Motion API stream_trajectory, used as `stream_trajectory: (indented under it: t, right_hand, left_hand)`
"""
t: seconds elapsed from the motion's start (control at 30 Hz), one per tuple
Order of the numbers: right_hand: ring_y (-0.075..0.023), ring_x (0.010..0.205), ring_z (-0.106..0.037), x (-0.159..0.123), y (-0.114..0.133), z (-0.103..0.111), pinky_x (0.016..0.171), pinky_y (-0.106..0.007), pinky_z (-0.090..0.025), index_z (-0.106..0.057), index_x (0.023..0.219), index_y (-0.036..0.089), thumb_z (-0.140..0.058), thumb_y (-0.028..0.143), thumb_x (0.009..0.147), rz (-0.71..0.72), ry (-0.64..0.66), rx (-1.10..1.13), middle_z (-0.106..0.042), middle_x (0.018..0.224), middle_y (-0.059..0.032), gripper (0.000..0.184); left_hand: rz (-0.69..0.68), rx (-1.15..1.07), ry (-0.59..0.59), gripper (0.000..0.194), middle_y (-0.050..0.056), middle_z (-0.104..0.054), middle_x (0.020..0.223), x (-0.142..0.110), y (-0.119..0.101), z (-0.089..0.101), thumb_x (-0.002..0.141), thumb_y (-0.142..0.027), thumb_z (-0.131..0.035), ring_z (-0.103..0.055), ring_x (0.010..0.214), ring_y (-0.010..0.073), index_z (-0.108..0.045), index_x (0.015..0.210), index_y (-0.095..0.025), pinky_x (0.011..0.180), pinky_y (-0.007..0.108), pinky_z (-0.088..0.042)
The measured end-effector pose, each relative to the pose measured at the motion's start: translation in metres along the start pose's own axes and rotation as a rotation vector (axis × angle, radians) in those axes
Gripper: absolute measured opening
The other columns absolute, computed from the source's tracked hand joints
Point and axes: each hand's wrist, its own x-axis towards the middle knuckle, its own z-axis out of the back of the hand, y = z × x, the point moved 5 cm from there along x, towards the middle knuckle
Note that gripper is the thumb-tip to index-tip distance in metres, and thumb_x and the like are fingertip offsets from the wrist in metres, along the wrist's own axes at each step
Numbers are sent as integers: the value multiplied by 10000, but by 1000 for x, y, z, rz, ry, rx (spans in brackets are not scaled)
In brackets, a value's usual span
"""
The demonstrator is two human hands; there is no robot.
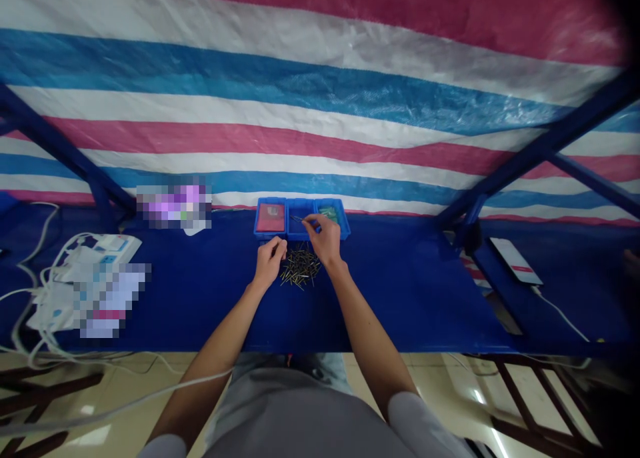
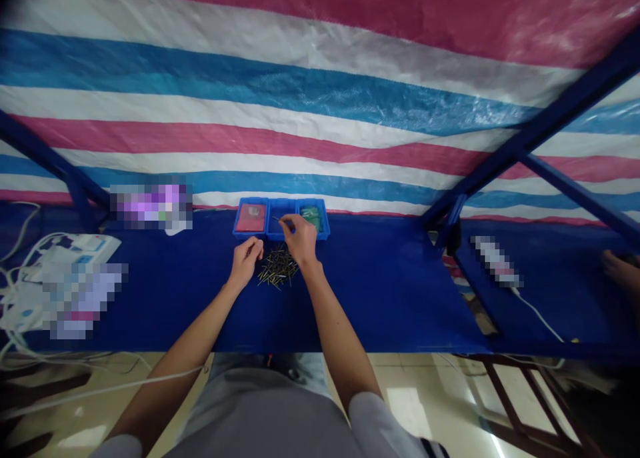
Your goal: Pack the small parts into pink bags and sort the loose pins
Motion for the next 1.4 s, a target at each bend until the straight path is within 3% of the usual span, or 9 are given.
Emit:
stream_trajectory:
  t: [0.17,0.27,0.4,0.6,0.93,1.27,1.4]
  right_hand:
    - [-195,852,-654,9,8,1,832,-320,-486,-692,1147,191,-501,326,1005,55,-35,-138,-710,1113,-106,274]
    - [-192,840,-650,-15,2,15,799,-297,-482,-708,1079,200,-506,299,1000,42,-20,-134,-711,1000,-81,238]
    - [-184,783,-645,-53,-24,30,770,-289,-486,-732,962,204,-550,244,963,-29,60,-118,-700,922,-64,186]
    - [-192,894,-664,-67,-56,20,829,-300,-500,-769,1063,248,-597,175,923,-10,260,-50,-678,1006,-60,233]
    - [-152,823,-641,-61,-60,9,740,-256,-477,-783,1074,304,-571,111,924,119,404,-173,-645,990,-40,323]
    - [-152,817,-640,-60,-61,14,761,-258,-488,-766,960,237,-554,109,929,155,395,-82,-633,950,-43,250]
    - [-172,851,-639,-52,-47,27,812,-297,-509,-744,943,218,-538,150,952,165,243,-37,-614,1037,-74,216]
  left_hand:
    - [21,-67,-19,375,-31,-487,588,1,6,0,982,-435,-490,-459,559,108,-531,709,-181,587,241,-355]
    - [36,-82,-20,368,-32,-485,586,2,11,-1,975,-445,-502,-459,555,108,-544,721,-182,579,235,-357]
    - [45,-80,-18,361,-33,-484,576,1,13,-3,971,-447,-505,-453,547,108,-556,729,-184,573,237,-354]
    - [45,-67,-8,351,-32,-490,580,2,13,-3,966,-450,-507,-455,545,109,-570,745,-184,569,238,-352]
    - [67,-90,4,345,-33,-501,582,3,15,-3,961,-457,-519,-467,547,109,-591,763,-184,566,231,-363]
    - [64,-82,0,350,-26,-514,598,3,16,-4,964,-461,-510,-475,558,115,-592,765,-185,575,231,-369]
    - [25,-72,-16,320,3,-598,717,3,10,-2,971,-449,-500,-506,617,122,-625,841,-185,612,231,-388]
